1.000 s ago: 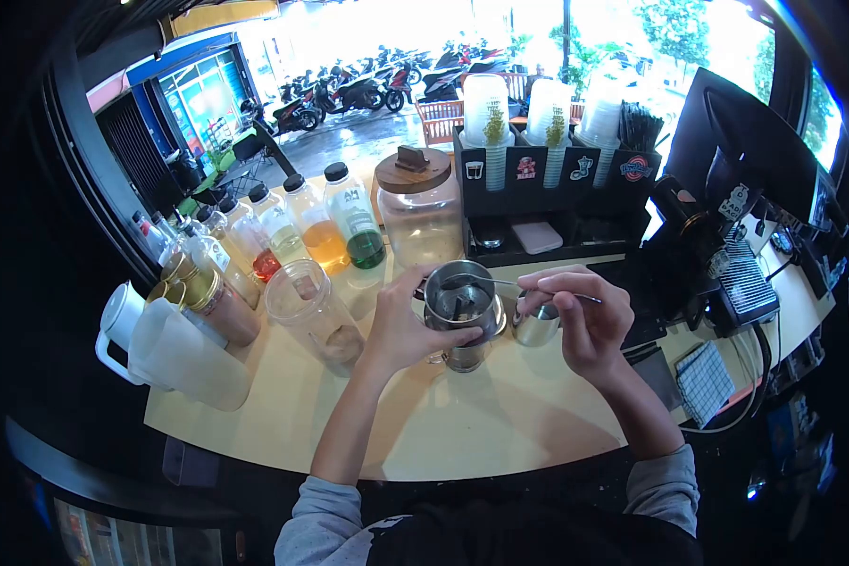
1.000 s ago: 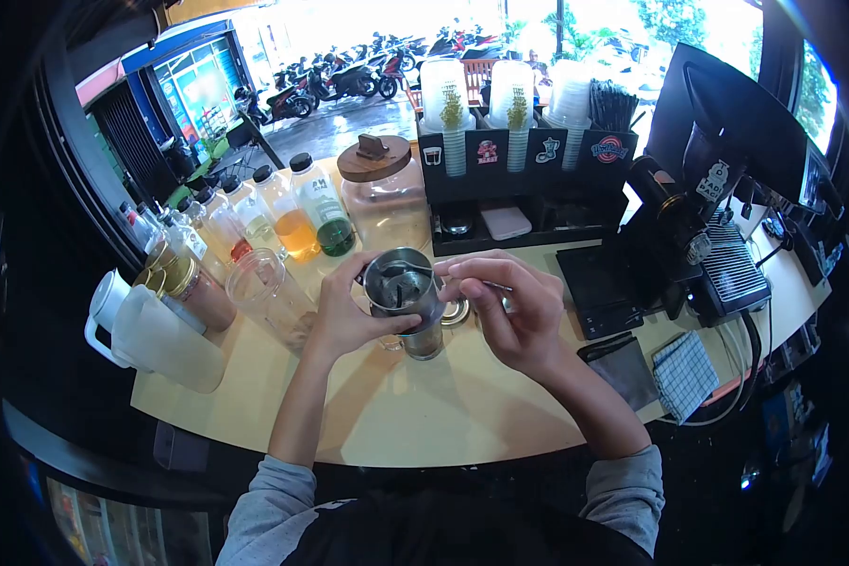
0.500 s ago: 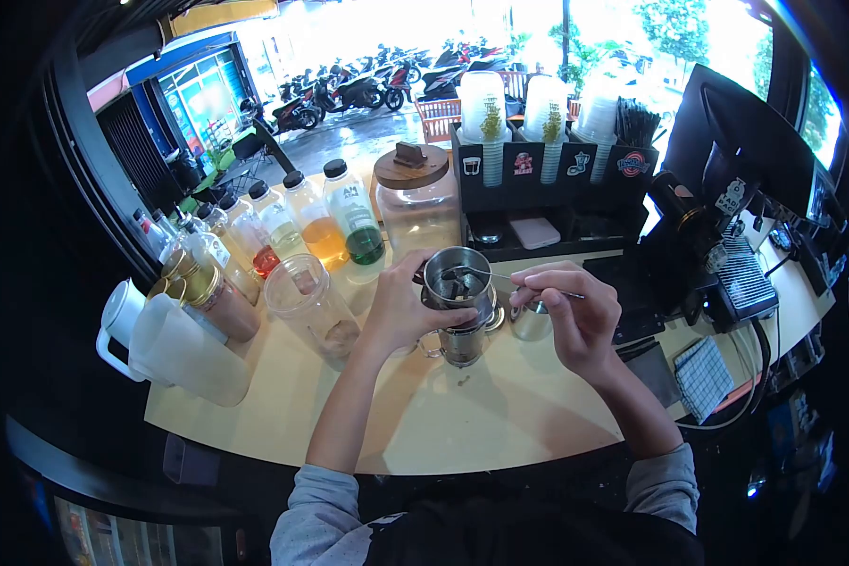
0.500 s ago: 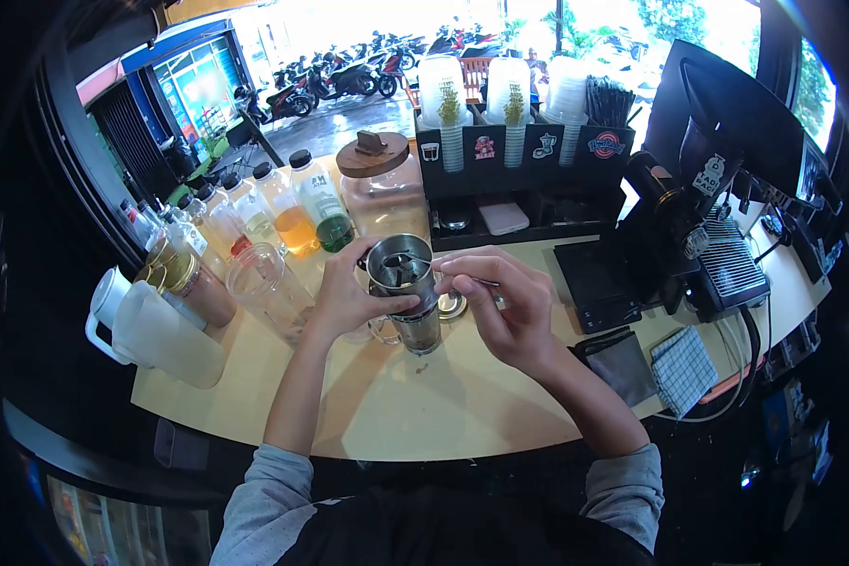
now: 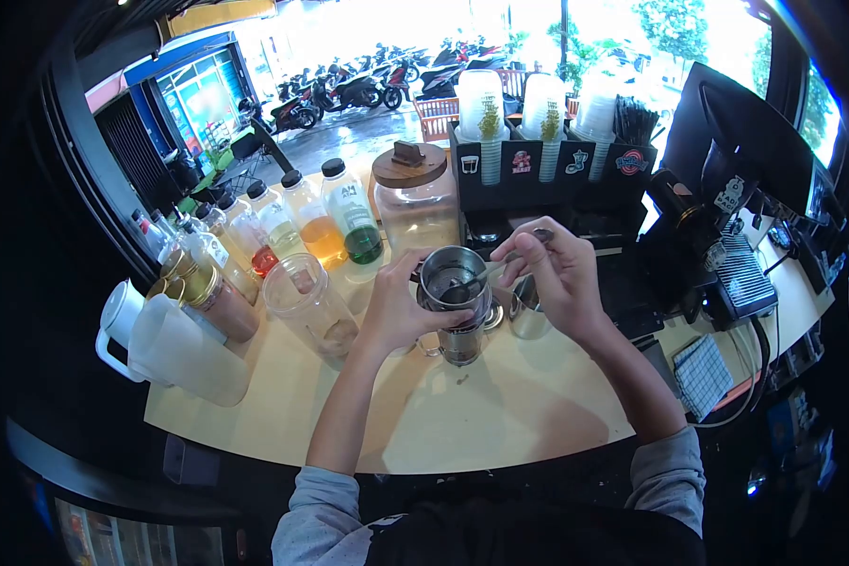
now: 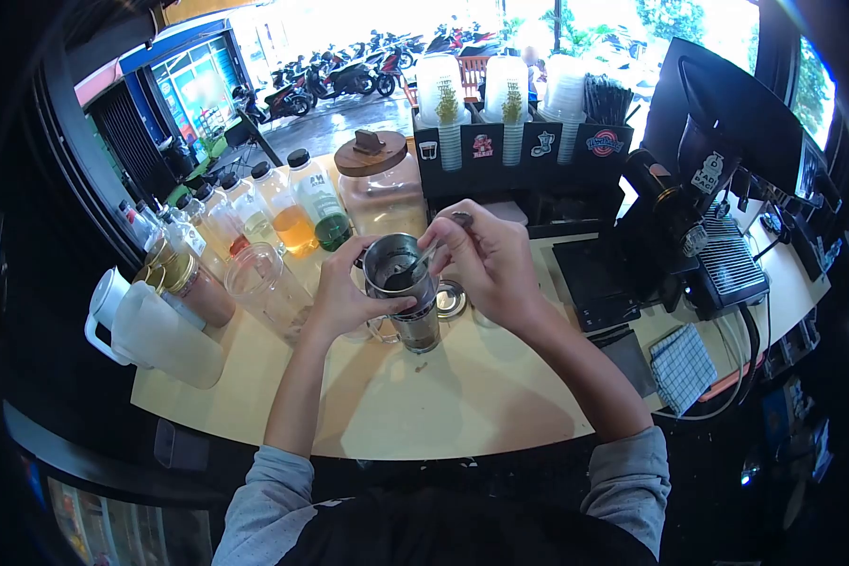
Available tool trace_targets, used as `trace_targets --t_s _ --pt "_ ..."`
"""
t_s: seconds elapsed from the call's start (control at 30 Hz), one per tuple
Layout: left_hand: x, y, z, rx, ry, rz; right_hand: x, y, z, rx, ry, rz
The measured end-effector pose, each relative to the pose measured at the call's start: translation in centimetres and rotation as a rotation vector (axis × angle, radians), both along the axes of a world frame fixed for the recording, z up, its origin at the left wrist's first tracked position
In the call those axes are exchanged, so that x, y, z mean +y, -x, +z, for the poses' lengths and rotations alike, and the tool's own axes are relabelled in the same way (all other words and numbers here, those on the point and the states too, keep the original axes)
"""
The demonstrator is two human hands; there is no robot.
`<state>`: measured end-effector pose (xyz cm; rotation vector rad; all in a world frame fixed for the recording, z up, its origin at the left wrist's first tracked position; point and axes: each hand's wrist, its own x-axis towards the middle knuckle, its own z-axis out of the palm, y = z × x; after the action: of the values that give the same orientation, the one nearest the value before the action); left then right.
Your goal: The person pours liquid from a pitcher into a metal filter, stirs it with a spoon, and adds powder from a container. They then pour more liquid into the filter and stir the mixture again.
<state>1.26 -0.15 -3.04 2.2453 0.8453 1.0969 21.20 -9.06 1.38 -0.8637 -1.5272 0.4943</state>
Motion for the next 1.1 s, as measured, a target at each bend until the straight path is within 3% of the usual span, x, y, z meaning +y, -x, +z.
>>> trace_targets --t_s 0.37,0.53,0.67,0.73,0.83,1.1 --pt "0.1 0.1 -0.1 -0.012 -0.070 0.005 0.2 0.0 0.1 0.015 -0.041 0.053" --pt "0.4 0.2 -0.6 0.028 -0.174 0.031 0.1 -0.7 0.3 -0.156 -0.075 -0.001" --pt "0.4 0.2 -0.9 0.064 -0.280 0.066 -0.4 -0.1 -0.2 -0.142 -0.060 0.074" --pt "0.4 0.1 -0.8 0.061 -0.311 0.071 -0.7 0.0 -0.1 -0.243 -0.204 -0.043" --pt "0.1 0.2 -0.4 0.070 -0.384 0.091 -1.1 0.2 -0.3 -0.333 -0.192 -0.035" --pt "0.2 0.2 -0.4 0.072 -0.425 0.085 -2.0 0.2 0.1 -0.346 -0.306 -0.063"
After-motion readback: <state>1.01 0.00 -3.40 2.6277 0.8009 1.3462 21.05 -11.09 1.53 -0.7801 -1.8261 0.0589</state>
